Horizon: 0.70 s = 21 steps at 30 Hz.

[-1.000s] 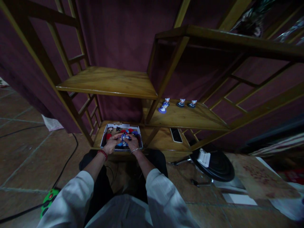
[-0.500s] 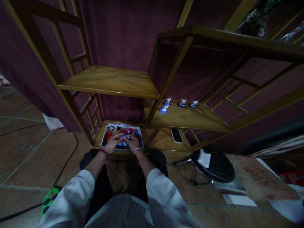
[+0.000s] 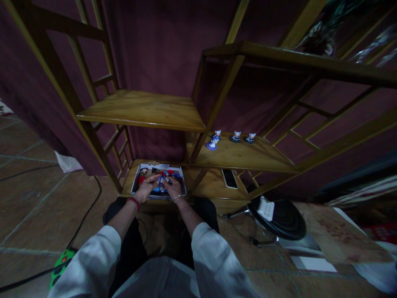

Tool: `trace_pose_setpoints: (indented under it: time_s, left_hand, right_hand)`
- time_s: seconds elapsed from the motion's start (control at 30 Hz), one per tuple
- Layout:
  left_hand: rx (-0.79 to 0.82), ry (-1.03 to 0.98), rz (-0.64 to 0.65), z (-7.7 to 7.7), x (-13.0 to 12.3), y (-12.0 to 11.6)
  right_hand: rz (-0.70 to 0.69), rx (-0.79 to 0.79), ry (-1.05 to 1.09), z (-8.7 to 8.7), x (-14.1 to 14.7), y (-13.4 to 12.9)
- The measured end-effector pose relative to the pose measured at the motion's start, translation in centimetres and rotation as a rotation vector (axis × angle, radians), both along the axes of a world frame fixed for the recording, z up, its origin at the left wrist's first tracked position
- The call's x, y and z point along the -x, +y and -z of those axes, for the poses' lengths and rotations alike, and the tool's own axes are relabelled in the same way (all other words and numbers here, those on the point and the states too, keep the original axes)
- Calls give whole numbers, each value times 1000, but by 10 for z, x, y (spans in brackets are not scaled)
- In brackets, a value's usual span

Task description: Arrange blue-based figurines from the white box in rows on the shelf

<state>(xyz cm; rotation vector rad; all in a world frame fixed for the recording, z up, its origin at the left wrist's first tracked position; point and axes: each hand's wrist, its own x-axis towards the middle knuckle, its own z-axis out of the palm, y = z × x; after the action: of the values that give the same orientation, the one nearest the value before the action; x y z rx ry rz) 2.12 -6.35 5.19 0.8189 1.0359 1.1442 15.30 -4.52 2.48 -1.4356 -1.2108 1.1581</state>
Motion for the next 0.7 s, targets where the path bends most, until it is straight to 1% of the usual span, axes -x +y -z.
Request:
trace_pose_setpoints:
  time_s: [0.13, 0.23, 0.33, 0.47, 0.53, 0.6, 0.7]
  left_hand:
    - [-58, 64, -6, -15, -2, -2]
    - [-106, 87, 4, -30, -6, -5]
    - [-156, 84, -4, -45, -13, -12]
    - [-213, 61, -27, -64, -21, -24]
    - [-227, 67, -24, -71, -23, -30]
    - [-245, 70, -12, -78, -24, -36]
    - [-268, 64, 4, -86, -26, -45]
  right_hand:
    - [0, -28, 10, -12, -5, -2]
    - [15, -42, 72, -25, -9, -5]
    - [4, -69, 130, -44, -12, -12]
    - [0, -104, 223, -74, -16, -27]
    - [-29, -135, 248, -88, -20, -35]
    - [-49, -155, 249, -99, -24, -43]
    - [-80, -202, 209, -110, -29, -53]
